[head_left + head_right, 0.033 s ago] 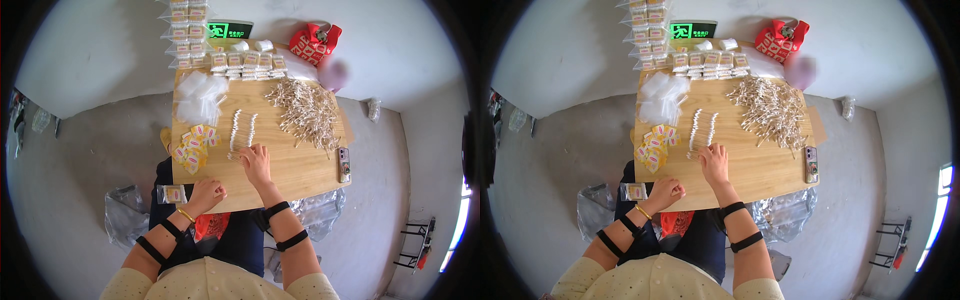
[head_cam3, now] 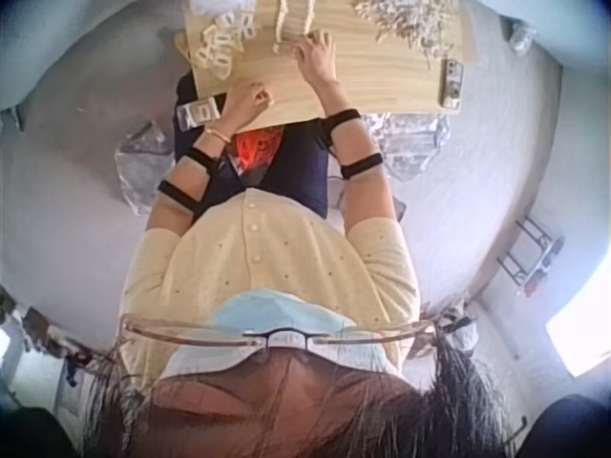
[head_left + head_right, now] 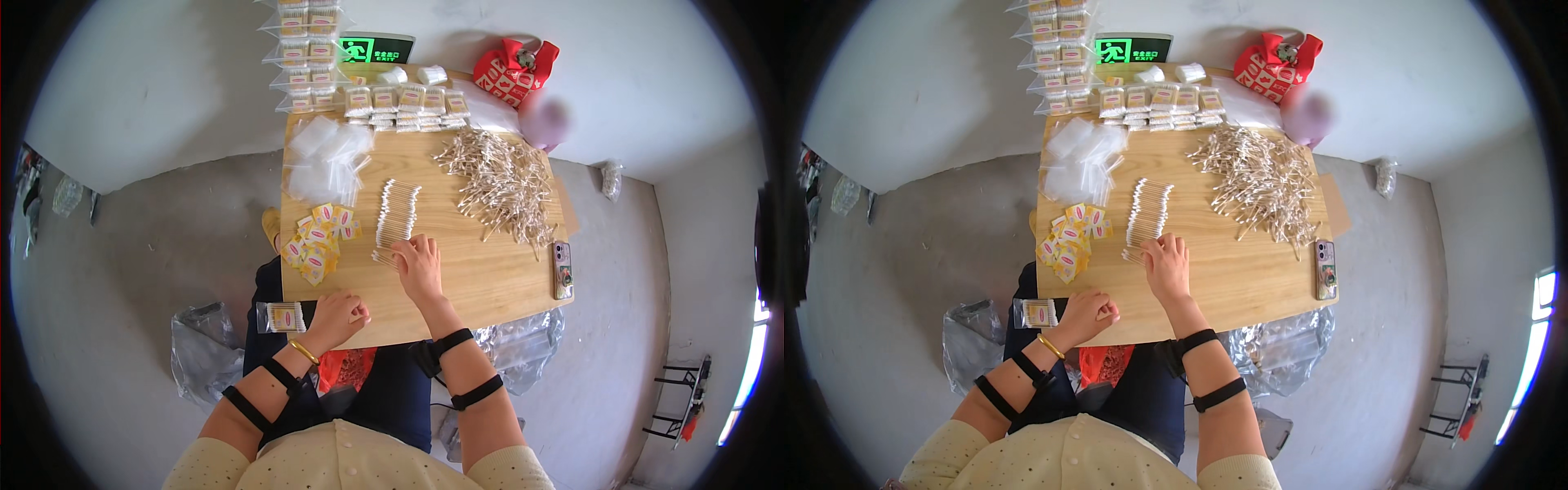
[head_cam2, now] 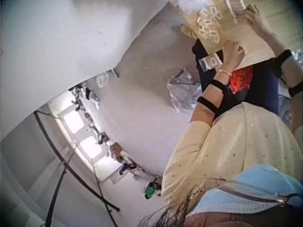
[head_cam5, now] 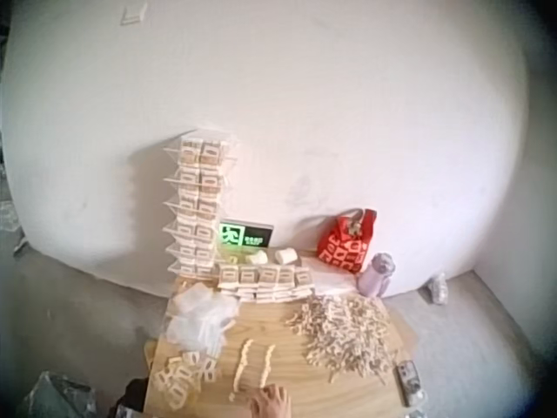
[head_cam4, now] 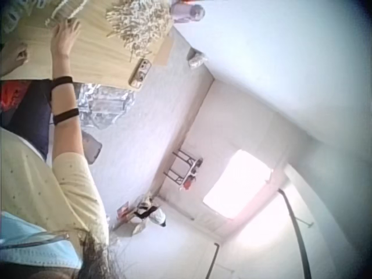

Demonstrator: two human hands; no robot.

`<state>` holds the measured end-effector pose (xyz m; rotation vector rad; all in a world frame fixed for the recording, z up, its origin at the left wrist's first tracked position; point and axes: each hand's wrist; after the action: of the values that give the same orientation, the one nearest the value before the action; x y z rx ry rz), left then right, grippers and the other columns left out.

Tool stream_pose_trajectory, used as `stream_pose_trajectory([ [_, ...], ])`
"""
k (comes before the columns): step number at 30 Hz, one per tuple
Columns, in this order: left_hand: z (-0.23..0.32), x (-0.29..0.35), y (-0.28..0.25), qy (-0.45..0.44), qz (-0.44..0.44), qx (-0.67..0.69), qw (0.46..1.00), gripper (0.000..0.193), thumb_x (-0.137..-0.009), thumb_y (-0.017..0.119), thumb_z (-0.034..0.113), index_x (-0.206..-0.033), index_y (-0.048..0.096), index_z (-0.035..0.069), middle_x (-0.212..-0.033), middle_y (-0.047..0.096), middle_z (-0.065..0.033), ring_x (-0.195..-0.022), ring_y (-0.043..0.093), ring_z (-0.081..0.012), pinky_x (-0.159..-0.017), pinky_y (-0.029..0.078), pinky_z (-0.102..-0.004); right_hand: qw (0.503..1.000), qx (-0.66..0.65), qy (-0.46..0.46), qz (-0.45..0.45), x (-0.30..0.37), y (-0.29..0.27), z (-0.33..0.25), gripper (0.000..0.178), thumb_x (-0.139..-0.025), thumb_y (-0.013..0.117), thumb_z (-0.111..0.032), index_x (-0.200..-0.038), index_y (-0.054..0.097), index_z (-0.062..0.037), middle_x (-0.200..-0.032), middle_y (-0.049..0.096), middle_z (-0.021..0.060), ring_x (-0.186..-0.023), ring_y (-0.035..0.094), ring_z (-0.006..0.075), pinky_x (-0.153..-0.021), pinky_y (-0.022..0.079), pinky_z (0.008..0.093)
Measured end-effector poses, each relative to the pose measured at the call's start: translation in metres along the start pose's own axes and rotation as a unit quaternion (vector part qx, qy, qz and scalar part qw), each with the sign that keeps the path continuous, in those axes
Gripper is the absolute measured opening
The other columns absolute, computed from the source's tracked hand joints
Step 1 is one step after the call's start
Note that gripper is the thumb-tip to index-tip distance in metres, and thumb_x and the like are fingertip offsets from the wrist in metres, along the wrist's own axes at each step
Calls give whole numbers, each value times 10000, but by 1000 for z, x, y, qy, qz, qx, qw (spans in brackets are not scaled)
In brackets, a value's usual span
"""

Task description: The person arranges cotton swabs into neat rows on a wooden table and then places them into small plastic bags. They repeatedly pick up swabs, align them, and insert them into packaging, stacking the finished bags to the side.

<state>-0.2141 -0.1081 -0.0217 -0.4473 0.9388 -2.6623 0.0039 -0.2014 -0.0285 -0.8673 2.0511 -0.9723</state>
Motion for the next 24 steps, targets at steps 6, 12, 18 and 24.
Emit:
stream_pose_trajectory([
  [6,-2,-1,2,-4,0,7,1000,143,-878,754,291,-873,700,158,-896,644,-9,-929,651,-225,-855,418,-432,999,12,-1,-31,2,4,4,162,-900,662,-61,-1020,700,-162,-1043,581,80,-1034,550,312,-896,442,462],
  [12,-2,-1,3,33,38,-13,999,173,-889,741,290,-859,707,123,-838,665,-42,-830,683,-232,-785,473,-411,1000,0,12,-7,-3,5,5,168,-901,654,-54,-1016,703,-166,-1029,586,74,-1030,559,311,-893,446,463],
  [18,-2,-1,3,3,15,6,1000,125,-877,747,279,-853,707,164,-886,652,-1,-931,655,-222,-849,423,-428,1000,9,19,-18,-5,7,5,187,-903,655,-59,-1042,708,-173,-1031,590,72,-1034,557,308,-894,446,464],
  [24,-2,-1,2,41,48,-9,998,169,-886,743,284,-840,705,126,-825,664,-36,-821,683,-231,-781,471,-414,1000,16,16,-9,-7,9,4,193,-901,659,-62,-1050,705,-176,-1037,594,71,-1046,560,308,-907,443,465],
])
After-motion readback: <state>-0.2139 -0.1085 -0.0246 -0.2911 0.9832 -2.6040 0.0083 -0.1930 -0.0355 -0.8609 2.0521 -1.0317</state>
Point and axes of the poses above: each hand's wrist, its own x-axis away from the middle knuckle, its own y-axis out of the palm, z = x × y
